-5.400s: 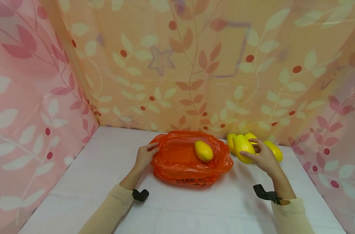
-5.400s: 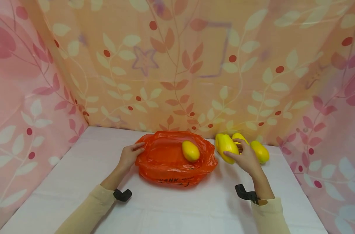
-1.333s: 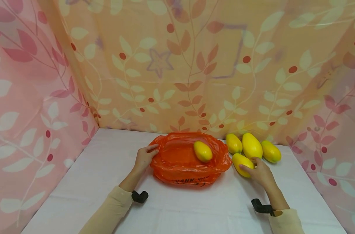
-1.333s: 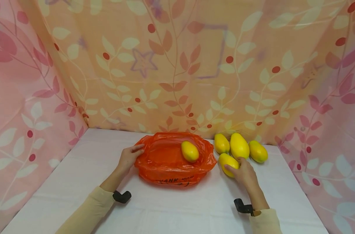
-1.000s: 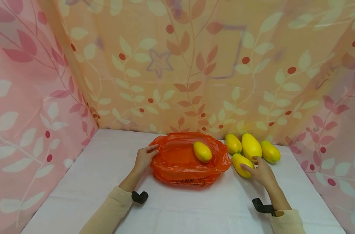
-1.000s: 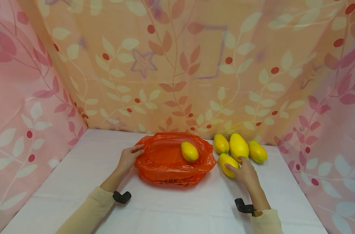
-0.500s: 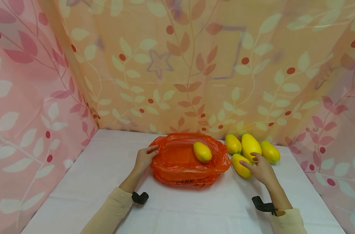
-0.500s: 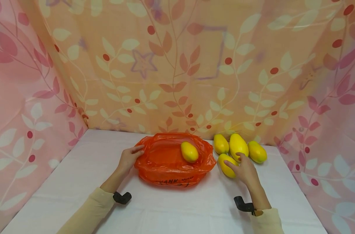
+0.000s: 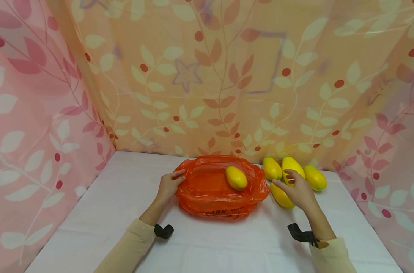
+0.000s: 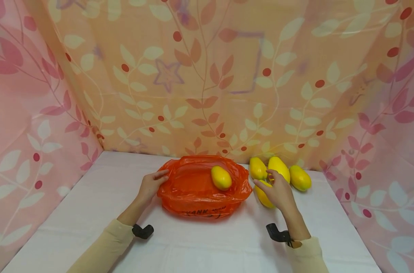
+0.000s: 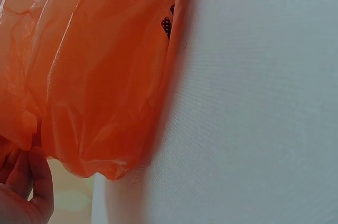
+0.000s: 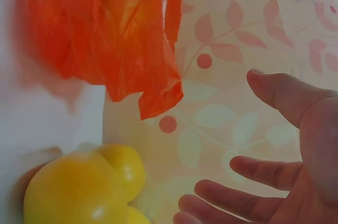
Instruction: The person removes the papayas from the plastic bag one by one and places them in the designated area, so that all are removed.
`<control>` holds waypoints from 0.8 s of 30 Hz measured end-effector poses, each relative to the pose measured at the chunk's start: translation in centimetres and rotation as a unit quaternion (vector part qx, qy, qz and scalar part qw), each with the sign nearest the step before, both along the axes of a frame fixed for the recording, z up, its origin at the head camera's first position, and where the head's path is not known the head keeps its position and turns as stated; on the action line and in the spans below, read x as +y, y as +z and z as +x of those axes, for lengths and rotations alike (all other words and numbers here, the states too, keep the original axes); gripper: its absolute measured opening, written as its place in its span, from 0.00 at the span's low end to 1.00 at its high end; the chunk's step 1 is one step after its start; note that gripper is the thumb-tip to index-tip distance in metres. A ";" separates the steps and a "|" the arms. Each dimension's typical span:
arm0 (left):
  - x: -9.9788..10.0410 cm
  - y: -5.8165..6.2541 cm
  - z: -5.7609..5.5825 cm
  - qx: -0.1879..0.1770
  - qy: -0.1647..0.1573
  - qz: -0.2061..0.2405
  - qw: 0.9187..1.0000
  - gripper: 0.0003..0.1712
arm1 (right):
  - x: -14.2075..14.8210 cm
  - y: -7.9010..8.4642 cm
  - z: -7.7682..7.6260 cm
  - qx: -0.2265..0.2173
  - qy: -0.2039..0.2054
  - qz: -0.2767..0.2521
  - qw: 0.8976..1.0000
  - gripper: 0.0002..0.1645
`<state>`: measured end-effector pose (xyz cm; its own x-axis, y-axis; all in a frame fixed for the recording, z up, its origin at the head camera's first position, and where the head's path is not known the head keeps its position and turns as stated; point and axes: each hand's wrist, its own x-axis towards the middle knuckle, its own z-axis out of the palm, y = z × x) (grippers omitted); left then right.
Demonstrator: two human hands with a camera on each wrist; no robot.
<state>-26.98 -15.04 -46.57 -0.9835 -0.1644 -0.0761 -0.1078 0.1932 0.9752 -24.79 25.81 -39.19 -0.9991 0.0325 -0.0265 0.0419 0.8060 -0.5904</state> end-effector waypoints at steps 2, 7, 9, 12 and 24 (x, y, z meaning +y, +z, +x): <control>0.0 0.1 0.0 0.000 -0.001 0.000 1.000 0.21 | -0.3 0.3 0.0 0.007 0.008 -0.005 1.000 0.55; 0.2 0.2 0.1 0.003 -0.003 -0.003 1.000 0.21 | -1.1 0.8 -0.4 0.030 0.028 -0.019 0.999 0.52; 0.1 0.2 0.0 0.004 -0.002 -0.005 1.000 0.21 | -1.5 1.0 -0.6 0.039 0.034 -0.027 0.998 0.50; 0.1 0.1 0.0 0.009 -0.003 -0.005 1.000 0.21 | -2.1 1.4 -0.9 0.048 0.044 -0.036 0.997 0.48; 0.3 0.0 0.1 0.013 0.007 -0.014 1.000 0.20 | -4.1 2.2 -2.9 0.042 0.079 -0.051 0.995 0.46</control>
